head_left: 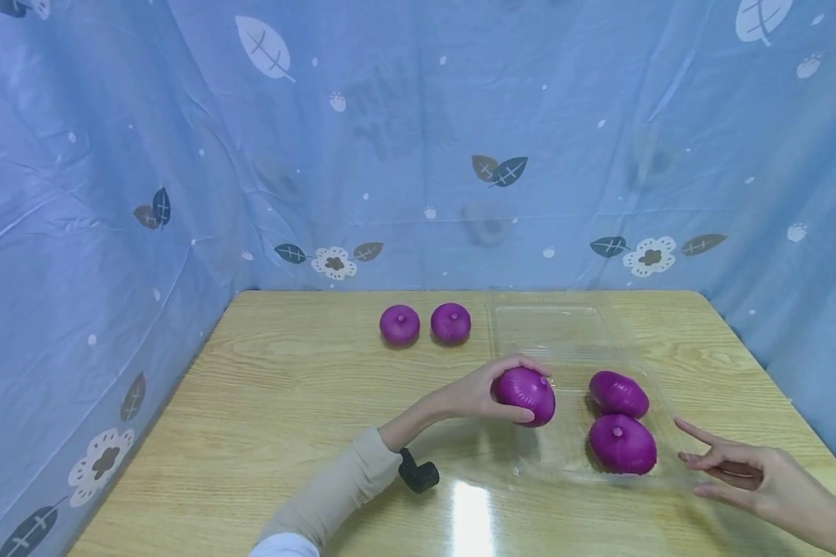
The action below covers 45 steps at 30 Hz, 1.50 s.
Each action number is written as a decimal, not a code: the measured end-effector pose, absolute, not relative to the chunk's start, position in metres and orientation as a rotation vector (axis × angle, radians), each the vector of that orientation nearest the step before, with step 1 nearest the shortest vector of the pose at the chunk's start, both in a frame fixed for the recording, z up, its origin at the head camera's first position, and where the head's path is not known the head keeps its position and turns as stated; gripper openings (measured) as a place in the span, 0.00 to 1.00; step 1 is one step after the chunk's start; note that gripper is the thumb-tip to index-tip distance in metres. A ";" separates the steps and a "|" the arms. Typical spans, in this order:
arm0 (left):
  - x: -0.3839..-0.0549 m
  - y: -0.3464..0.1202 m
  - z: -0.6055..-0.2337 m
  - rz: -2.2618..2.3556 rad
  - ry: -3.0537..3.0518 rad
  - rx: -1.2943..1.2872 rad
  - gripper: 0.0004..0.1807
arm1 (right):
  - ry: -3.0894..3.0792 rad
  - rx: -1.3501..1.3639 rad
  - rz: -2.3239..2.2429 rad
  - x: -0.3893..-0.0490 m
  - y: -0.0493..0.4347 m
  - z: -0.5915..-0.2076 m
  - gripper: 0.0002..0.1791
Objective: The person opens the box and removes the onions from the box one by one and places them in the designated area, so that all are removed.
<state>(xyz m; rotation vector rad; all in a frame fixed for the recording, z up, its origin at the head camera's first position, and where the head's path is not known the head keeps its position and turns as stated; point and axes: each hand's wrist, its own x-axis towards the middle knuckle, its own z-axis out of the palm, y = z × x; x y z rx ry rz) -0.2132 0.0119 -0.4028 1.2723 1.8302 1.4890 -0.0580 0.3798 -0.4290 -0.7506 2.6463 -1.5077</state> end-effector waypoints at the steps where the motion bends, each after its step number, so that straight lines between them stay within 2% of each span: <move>1: -0.212 0.007 -0.402 1.491 1.853 1.266 0.31 | 2.634 -0.757 -1.518 -0.058 0.380 -0.429 0.15; 11: -0.199 -0.048 -0.398 1.521 1.978 1.304 0.32 | 2.612 -0.775 -1.568 -0.057 0.383 -0.431 0.17; 16: -0.199 -0.073 -0.403 1.539 2.001 1.227 0.29 | 2.680 -0.763 -1.534 -0.055 0.383 -0.436 0.18; 27: -0.239 -0.139 -0.417 1.676 2.049 0.979 0.28 | 2.760 -0.734 -1.523 -0.053 0.383 -0.441 0.19; 39: -0.292 -0.199 -0.415 1.799 2.212 0.920 0.28 | 2.702 -0.768 -1.584 -0.052 0.382 -0.441 0.19; 45: -0.313 -0.216 -0.420 1.861 2.246 0.707 0.30 | 2.623 -0.773 -1.628 -0.053 0.382 -0.442 0.18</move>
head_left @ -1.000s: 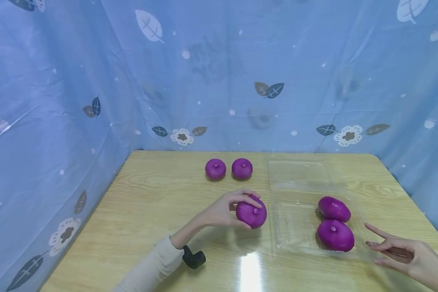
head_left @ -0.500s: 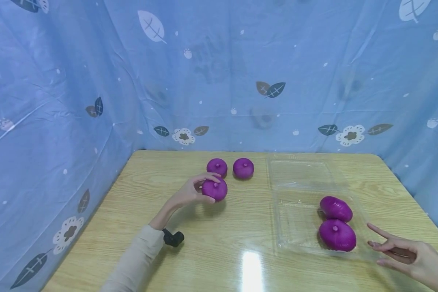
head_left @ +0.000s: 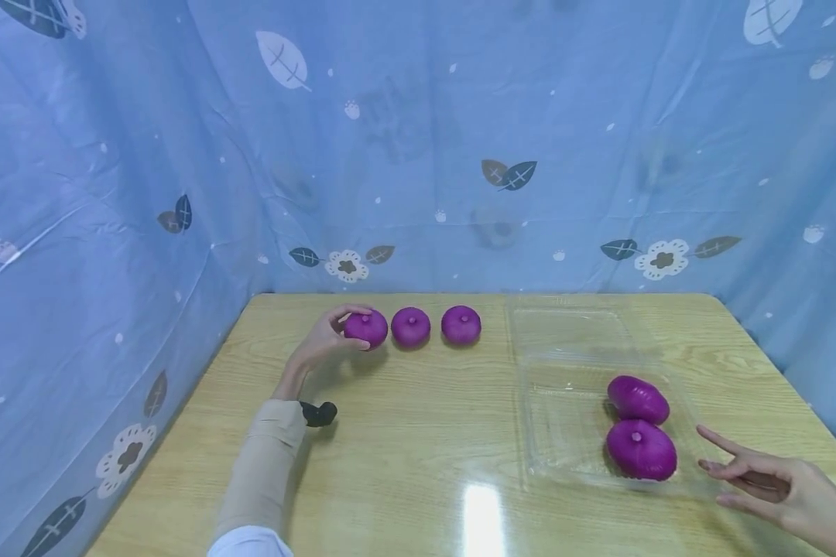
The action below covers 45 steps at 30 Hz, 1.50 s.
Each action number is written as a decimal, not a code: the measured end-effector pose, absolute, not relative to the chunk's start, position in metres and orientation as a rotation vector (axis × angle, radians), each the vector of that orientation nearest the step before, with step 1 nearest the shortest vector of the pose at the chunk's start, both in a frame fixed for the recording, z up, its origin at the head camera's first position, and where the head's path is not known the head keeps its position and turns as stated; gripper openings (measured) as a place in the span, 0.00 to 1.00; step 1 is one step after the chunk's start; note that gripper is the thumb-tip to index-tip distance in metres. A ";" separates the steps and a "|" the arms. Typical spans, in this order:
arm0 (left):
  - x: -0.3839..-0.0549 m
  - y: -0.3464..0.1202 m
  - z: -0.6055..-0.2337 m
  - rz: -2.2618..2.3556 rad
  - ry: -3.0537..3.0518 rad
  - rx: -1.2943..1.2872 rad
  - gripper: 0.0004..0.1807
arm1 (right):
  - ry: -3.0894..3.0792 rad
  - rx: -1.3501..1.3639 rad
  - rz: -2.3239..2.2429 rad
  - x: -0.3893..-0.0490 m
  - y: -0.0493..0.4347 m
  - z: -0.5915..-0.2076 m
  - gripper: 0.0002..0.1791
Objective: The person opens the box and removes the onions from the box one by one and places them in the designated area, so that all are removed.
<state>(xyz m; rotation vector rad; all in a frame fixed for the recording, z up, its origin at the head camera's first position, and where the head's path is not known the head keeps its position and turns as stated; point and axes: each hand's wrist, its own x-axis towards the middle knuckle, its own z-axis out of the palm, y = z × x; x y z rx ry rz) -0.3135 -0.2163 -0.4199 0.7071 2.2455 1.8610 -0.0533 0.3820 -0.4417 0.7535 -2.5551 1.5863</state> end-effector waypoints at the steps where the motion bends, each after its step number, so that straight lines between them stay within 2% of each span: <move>1: -0.317 -0.218 -0.421 1.858 2.250 0.662 0.30 | -2.551 0.756 1.615 -0.053 0.382 -0.442 0.17; 8: -0.329 -0.223 -0.417 1.722 2.357 0.439 0.33 | -2.589 0.730 1.631 -0.052 0.380 -0.444 0.18; 19: -0.339 -0.225 -0.442 1.752 2.338 0.407 0.34 | -2.611 0.718 1.657 -0.051 0.381 -0.442 0.16; 25: -0.342 -0.224 -0.447 1.764 2.295 0.374 0.42 | -2.626 0.708 1.703 -0.052 0.380 -0.441 0.15; 29: -0.343 -0.223 -0.446 1.760 2.243 0.313 0.46 | -2.637 0.685 1.722 -0.052 0.379 -0.440 0.14; 36: -0.346 -0.218 -0.440 1.694 2.266 0.342 0.50 | -2.602 0.736 1.607 -0.051 0.381 -0.438 0.19; 45: -0.349 -0.212 -0.438 1.671 2.268 0.352 0.52 | -2.646 0.669 1.591 -0.051 0.381 -0.436 0.15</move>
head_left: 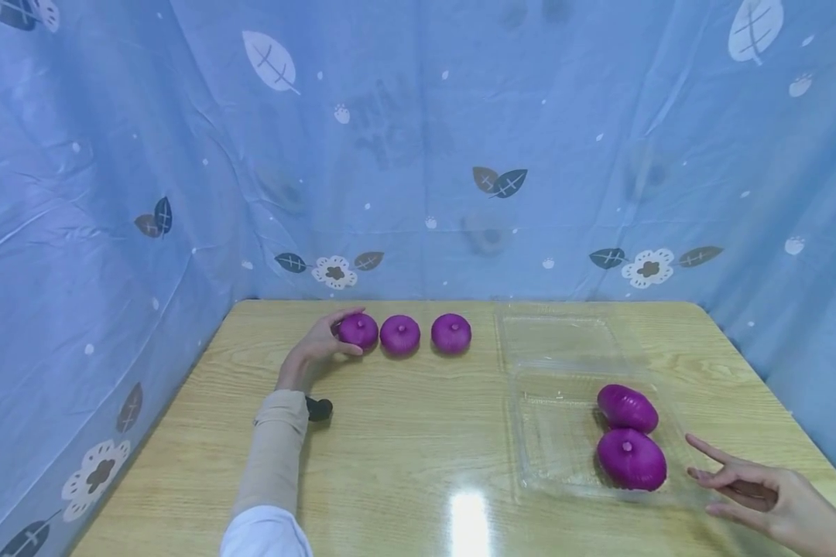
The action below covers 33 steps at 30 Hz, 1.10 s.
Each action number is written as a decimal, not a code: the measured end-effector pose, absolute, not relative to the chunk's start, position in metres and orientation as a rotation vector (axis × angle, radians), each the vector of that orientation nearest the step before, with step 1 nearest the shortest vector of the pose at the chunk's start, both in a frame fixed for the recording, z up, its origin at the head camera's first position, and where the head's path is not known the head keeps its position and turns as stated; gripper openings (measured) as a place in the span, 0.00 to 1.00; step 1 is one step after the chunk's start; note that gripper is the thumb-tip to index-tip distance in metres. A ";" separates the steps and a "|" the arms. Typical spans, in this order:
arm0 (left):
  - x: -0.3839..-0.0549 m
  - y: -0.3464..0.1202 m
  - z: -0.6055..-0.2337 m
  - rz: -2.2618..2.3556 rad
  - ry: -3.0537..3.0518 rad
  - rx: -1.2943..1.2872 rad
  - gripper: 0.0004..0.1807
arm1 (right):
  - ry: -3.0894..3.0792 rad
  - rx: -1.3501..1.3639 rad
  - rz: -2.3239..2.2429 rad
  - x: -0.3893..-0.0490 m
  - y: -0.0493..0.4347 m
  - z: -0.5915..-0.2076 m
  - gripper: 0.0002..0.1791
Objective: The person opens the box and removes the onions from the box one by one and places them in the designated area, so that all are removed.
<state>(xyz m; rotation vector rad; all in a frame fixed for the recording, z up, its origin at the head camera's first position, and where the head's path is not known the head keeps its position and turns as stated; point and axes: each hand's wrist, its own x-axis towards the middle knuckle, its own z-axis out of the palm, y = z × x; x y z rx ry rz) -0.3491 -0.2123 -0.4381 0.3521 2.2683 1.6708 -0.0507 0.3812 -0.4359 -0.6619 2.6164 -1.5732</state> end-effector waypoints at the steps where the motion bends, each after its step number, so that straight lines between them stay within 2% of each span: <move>1: -0.349 -0.212 -0.438 1.666 2.266 0.343 0.52 | 2.611 -0.659 -1.576 -0.051 0.381 -0.436 0.14; 13: -0.354 -0.220 -0.440 1.660 2.213 0.375 0.53 | 2.551 -0.758 -1.651 -0.051 0.384 -0.437 0.17; 19: -0.356 -0.221 -0.447 1.670 2.219 0.456 0.53 | 2.521 -0.706 -1.655 -0.049 0.383 -0.439 0.14; 26: -0.354 -0.219 -0.448 1.702 2.201 0.399 0.54 | 2.532 -0.682 -1.634 -0.048 0.383 -0.440 0.13; 33: -0.354 -0.221 -0.446 1.758 2.189 0.402 0.50 | 2.607 -0.665 -1.582 -0.048 0.382 -0.439 0.14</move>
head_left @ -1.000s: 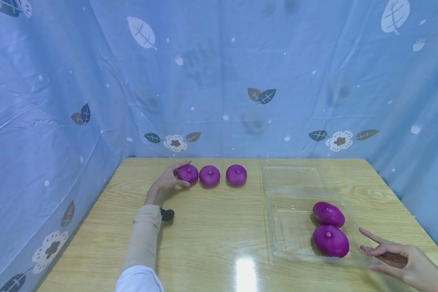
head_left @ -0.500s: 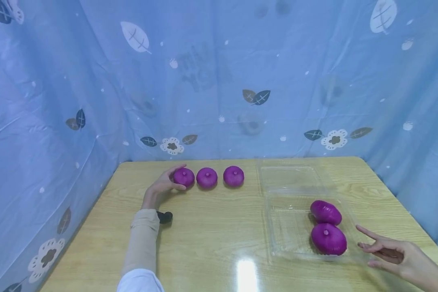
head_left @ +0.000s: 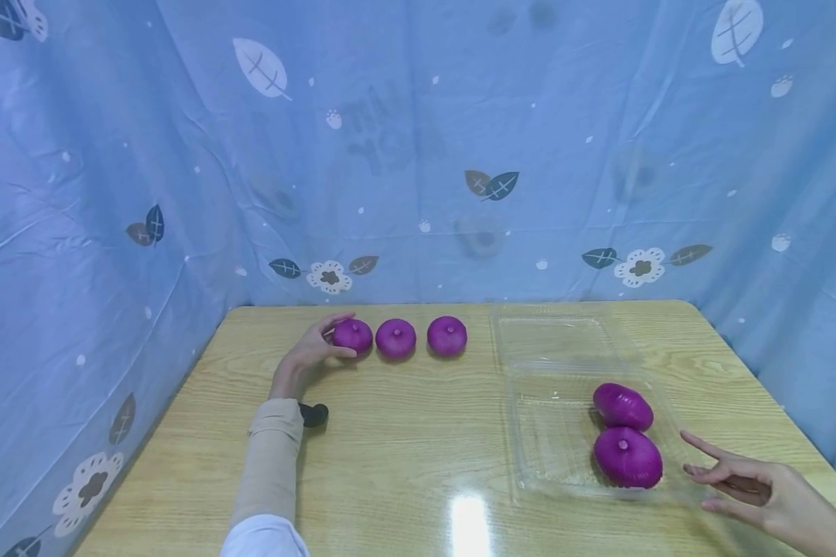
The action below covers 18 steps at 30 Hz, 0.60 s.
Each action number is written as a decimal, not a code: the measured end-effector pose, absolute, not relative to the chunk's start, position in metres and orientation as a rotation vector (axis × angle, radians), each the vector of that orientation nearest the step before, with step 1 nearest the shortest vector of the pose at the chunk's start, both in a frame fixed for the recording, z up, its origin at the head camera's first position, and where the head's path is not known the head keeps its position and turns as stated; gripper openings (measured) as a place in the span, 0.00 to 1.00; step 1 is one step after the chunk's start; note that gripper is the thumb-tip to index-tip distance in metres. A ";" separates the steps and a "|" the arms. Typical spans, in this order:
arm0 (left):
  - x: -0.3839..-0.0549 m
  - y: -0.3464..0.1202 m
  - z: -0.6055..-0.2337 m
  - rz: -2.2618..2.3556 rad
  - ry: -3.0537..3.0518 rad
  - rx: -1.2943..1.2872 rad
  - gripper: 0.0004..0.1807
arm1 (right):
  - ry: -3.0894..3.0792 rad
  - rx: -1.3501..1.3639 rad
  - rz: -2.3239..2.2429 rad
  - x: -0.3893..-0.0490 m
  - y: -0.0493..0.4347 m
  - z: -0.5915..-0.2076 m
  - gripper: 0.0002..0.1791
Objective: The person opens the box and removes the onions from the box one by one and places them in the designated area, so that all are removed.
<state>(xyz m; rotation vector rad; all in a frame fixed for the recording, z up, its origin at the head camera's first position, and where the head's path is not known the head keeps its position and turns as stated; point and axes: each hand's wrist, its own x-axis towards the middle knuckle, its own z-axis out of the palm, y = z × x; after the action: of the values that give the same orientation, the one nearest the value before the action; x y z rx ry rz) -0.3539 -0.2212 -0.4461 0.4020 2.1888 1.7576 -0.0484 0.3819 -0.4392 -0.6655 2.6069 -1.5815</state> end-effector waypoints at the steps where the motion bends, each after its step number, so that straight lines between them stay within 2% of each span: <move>1: -0.354 -0.221 -0.445 1.765 2.190 0.401 0.49 | 2.618 -0.656 -1.574 -0.048 0.382 -0.439 0.13; 18: -0.354 -0.227 -0.448 1.841 2.222 0.399 0.44 | 2.537 -0.663 -1.635 -0.048 0.383 -0.441 0.13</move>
<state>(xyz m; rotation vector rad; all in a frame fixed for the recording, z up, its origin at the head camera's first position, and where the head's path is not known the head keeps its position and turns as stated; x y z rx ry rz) -0.3543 -0.2272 -0.4478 0.3995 2.2219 1.8415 -0.0482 0.3833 -0.4405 -0.6631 2.5371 -1.6355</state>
